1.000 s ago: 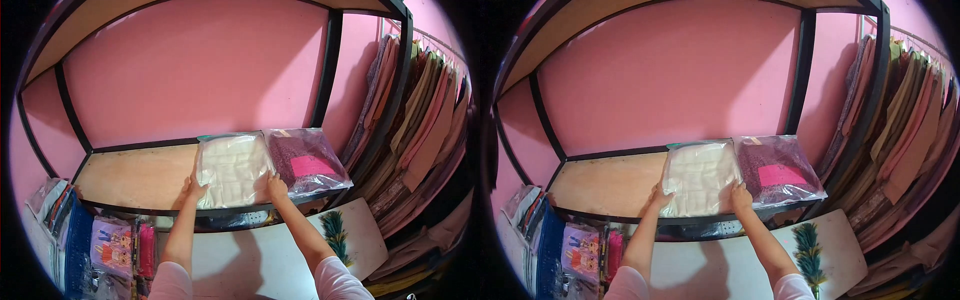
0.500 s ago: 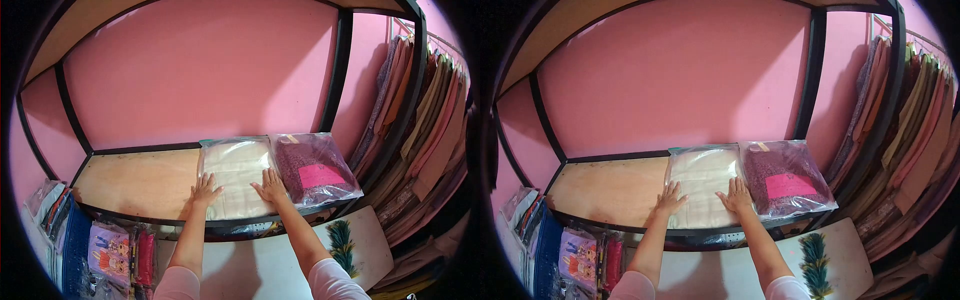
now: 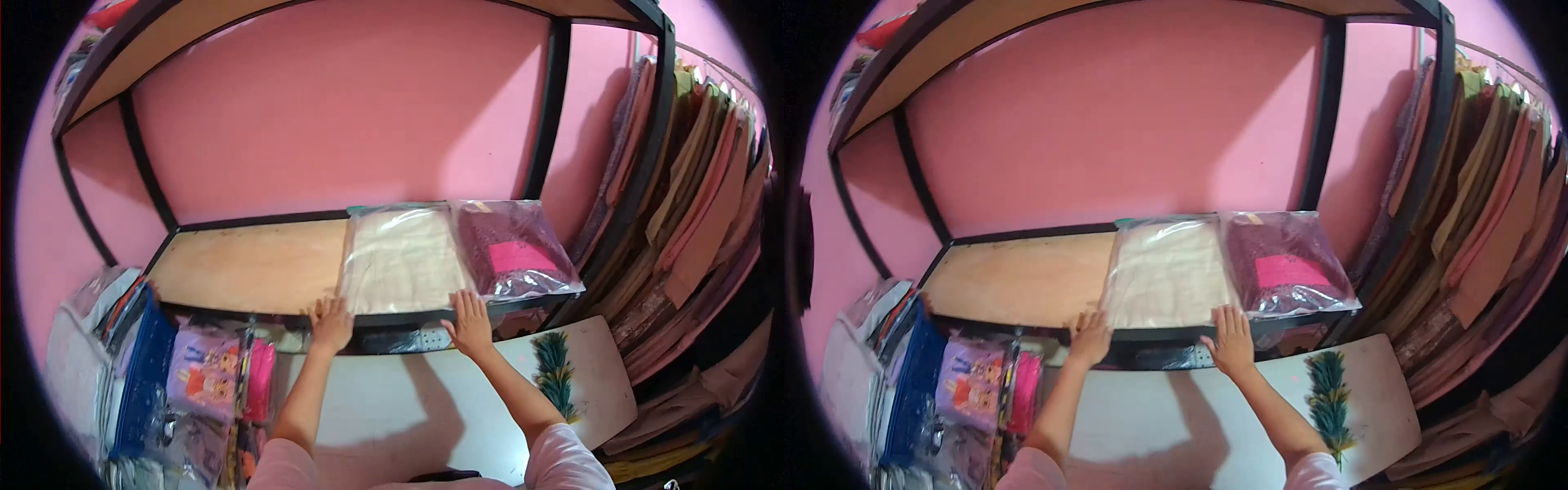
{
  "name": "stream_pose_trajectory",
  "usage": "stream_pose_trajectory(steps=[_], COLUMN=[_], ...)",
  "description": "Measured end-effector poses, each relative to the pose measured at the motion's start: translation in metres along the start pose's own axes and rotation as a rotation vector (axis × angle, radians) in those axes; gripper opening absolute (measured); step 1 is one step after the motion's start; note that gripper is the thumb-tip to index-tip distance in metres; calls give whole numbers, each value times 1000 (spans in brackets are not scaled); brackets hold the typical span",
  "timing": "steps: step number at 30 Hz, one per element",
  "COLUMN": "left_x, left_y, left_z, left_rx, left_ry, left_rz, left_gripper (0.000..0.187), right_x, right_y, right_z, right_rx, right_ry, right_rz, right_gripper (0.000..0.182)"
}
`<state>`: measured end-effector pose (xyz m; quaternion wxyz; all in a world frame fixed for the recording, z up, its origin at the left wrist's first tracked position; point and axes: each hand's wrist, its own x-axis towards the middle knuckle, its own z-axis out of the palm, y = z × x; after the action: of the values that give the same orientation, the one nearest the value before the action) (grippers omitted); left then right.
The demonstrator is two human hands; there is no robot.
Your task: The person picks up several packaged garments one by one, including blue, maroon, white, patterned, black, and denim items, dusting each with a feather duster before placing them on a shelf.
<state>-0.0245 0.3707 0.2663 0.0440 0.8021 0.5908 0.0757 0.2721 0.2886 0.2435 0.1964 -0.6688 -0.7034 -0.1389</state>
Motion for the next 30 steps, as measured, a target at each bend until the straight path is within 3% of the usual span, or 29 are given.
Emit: stream_pose_trajectory(steps=[2, 4, 6, 7, 8, 10, 11, 13, 14, 16, 19, 22, 25, 27, 30], left_x=[-44, -94, -154, -185, -217, -275, -299, -342, -357, -380, -398, -409, -416, -424, -439], left_y=[6, 8, -8, -10, -12, -25, -34, -57, -70, -94, -125, -160, -190, -211, -239], left_z=[6, 6, 16, 13, 6, 1, -3, -14, -22, -39, -64, -87, -98, -98, -91], left_rx=[7, -43, -453, -510, -564, -590, -573, -497, -488, -390, -353, -197, -152, -152, -164], left_ry=[227, 229, 307, 368, 432, 483, 500, 527, 522, 732, 773, 786, 787, 754, 778], left_rz=[102, 145, 176, 134, 99, -66, -102, -338, -343, -345, -456, -406, -475, -527, -577], left_gripper=[48, 38, 26, 23, 20, 20, 20, 18, 18, 17, 16, 17, 18, 18, 18], right_x=[-37, -87, -144, -163, -190, -226, -216, -199, -181, -138, -64, 2, 47, 76, 103], right_y=[-10, -1, 5, 7, 23, 48, 36, 12, -12, -68, -185, -314, -436, -505, -595], right_z=[-11, 12, 26, 21, 51, 104, 97, 65, 58, 39, 4, -26, -82, -85, -94], right_rx=[149, 232, 373, 442, 311, 478, 492, 438, 293, 474, 640, 709, 770, 808, 974], right_ry=[49, -175, -419, -585, -600, -565, -571, -709, -731, -605, -412, -116, -80, 82, 98], right_rz=[-53, -141, -74, -144, -336, -543, -583, -263, -246, -322, -482, -711, -791, -920, -863], right_gripper=[64, 66, 68, 74, 64, 46, 46, 30, 28, 31, 26, 15, 13, 13, 20])
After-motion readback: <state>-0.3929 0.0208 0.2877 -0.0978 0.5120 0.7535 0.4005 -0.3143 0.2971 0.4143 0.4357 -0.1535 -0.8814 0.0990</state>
